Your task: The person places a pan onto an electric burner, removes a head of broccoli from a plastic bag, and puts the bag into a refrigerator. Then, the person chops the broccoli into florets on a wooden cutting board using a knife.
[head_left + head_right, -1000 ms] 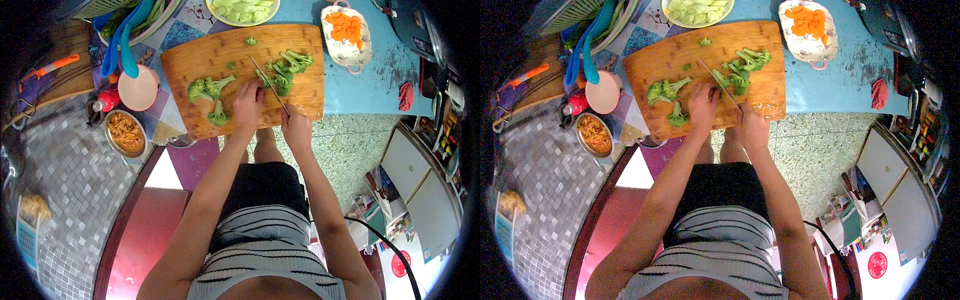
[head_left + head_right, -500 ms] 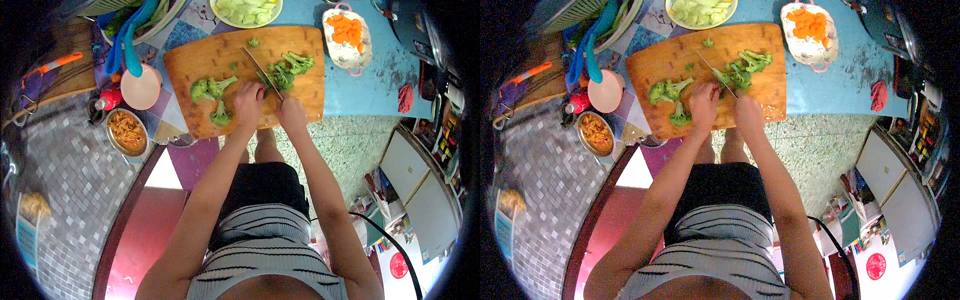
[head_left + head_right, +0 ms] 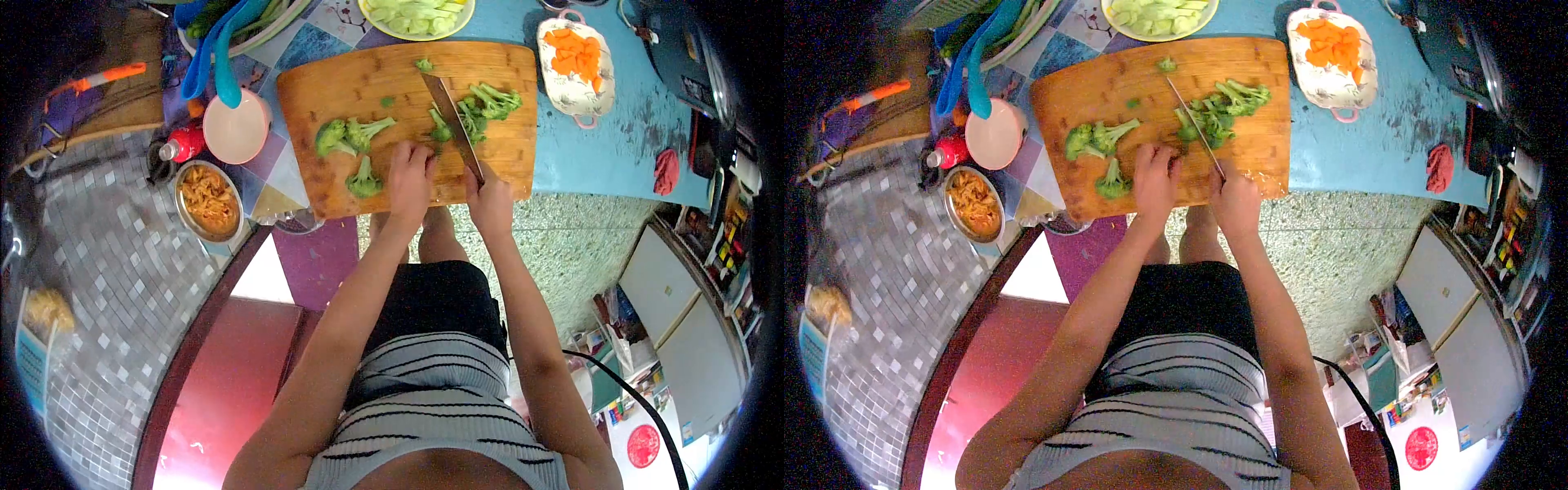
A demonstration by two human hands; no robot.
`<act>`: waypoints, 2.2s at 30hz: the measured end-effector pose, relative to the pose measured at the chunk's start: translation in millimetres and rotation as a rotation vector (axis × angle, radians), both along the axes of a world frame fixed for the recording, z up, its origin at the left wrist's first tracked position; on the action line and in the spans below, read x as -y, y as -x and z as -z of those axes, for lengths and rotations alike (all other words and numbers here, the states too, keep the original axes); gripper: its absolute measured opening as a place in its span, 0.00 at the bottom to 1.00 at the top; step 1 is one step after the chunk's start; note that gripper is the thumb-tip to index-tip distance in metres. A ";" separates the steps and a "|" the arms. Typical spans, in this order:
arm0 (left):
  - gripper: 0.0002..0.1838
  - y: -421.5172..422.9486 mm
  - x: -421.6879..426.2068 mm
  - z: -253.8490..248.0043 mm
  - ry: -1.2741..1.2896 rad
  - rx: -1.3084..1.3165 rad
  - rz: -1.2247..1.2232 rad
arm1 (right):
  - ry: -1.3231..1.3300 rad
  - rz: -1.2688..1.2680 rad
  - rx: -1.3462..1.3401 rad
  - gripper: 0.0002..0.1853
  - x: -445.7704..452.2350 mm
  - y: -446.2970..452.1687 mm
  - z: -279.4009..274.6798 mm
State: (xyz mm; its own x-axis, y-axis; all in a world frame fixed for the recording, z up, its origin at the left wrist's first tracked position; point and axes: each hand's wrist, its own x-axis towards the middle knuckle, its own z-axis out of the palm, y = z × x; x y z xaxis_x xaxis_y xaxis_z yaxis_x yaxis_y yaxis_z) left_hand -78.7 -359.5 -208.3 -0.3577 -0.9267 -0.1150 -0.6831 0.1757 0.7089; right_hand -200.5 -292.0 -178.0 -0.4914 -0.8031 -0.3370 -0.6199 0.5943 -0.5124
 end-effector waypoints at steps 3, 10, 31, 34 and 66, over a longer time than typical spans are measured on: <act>0.10 -4.5 7.1 -13.4 0.003 -0.063 -0.023 | 0.023 -0.025 0.003 0.12 1.5 -1.6 1.9; 0.07 -111.7 -24.1 -42.7 0.100 0.020 -0.534 | -0.015 -0.114 0.011 0.14 17.7 -15.6 -8.1; 0.21 -94.0 39.4 -63.3 0.273 0.304 -0.153 | 0.019 -0.054 0.024 0.14 20.1 -37.0 10.9; 0.23 -74.3 60.9 -44.0 0.324 0.385 0.038 | -0.119 -0.050 -0.002 0.13 12.9 -28.4 12.5; 0.10 -49.4 57.5 -1.0 0.181 -0.069 0.154 | -0.149 -0.250 -0.045 0.06 18.1 -46.9 -9.1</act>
State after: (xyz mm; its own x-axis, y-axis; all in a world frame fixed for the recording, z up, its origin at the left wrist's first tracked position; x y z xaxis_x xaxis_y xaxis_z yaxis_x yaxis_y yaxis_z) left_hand -29.2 -416.9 -207.3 -0.4974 -0.8641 0.0775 -0.5894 0.4021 0.7007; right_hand -153.7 -310.1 -168.9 -0.3013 -0.8445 -0.4428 -0.7768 0.4867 -0.3996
